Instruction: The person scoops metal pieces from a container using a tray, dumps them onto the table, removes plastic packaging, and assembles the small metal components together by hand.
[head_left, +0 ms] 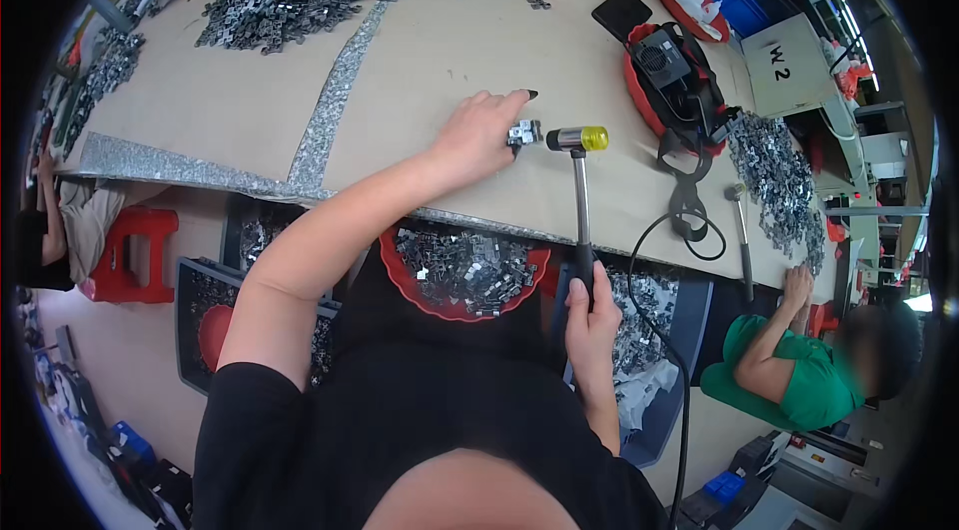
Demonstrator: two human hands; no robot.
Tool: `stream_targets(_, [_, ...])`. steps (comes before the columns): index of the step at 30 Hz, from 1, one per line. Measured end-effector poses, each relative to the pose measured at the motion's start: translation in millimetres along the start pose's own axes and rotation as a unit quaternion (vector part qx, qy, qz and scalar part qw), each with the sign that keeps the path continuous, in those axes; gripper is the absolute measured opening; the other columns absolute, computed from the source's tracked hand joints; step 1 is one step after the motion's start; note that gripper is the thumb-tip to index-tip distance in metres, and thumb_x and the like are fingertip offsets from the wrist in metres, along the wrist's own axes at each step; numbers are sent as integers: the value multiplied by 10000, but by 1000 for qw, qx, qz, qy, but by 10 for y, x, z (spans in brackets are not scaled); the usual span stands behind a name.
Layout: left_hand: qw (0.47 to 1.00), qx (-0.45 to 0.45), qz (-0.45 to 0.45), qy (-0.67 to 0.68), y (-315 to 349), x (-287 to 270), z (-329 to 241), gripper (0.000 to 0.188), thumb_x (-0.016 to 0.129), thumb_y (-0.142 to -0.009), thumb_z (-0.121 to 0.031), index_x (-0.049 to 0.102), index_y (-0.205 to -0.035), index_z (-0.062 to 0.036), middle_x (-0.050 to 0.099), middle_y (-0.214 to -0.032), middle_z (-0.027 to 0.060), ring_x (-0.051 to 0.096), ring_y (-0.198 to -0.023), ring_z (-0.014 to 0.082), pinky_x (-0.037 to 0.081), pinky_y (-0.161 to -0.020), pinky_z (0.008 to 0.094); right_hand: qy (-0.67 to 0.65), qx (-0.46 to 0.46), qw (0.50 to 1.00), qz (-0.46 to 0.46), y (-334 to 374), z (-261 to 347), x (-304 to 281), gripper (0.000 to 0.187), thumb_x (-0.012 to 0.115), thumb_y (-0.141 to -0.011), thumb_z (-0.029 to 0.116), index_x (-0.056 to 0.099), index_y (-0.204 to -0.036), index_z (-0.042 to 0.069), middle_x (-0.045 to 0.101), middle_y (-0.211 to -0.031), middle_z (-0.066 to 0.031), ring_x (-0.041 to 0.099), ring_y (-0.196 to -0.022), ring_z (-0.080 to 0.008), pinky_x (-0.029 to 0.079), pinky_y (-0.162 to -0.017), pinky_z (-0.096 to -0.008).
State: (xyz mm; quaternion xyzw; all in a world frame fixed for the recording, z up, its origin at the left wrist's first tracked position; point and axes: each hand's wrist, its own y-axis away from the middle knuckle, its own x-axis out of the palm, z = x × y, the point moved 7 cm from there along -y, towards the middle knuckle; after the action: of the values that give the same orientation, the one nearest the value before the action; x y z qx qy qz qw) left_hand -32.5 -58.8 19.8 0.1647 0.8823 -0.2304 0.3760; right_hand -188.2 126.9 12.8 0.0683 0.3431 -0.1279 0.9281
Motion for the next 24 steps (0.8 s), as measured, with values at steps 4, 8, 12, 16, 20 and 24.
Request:
stream_targets(4, [1000,-16,19,10,166,-67,-89,548,591,-600,-1,374,-1102,-32,553,-880,135,485,-888,297,394,-771,378,24,-51,998,-13,-3,52,69,323,466,-838,162,447,-1096,-32,572,-737,-191,586,-625,-290,437,-536,-348])
stream_targets(8, [998,-18,28,44,222,-80,-43,550,589,-603,7,371,-1107,-32,554,-874,136,490,-881,298,396,-771,375,120,-73,990,7,28,97,187,316,473,-827,148,456,-1085,-33,562,-739,-204,566,-643,-350,441,-549,-377])
stream_targets(12, [999,-26,27,37,201,-39,-57,565,592,-598,10,364,-1113,-32,556,-866,133,493,-877,297,397,-771,373,152,-83,985,4,11,194,103,304,484,-816,123,459,-1076,-32,563,-748,-206,566,-646,-355,447,-541,-378])
stream_targets(16, [999,-17,18,34,192,-48,-92,572,584,-595,19,357,-1118,-34,557,-860,132,493,-873,297,399,-764,378,60,-173,979,-90,152,342,-172,300,480,-807,80,444,-1084,-29,563,-748,-205,564,-620,-353,445,-512,-368])
stream_targets(20, [999,-23,18,36,194,-35,-96,578,578,-597,21,353,-1126,-37,555,-854,131,491,-871,297,401,-768,378,121,-161,977,-65,101,330,-46,305,465,-816,76,421,-1090,-48,562,-740,-206,563,-607,-346,440,-508,-363])
stream_targets(24, [999,-29,15,33,188,2,-78,576,579,-598,20,352,-1124,-37,555,-851,128,491,-871,295,401,-769,373,108,-74,991,9,-12,118,33,298,455,-829,94,424,-1083,-58,565,-775,-211,571,-672,-348,447,-562,-361])
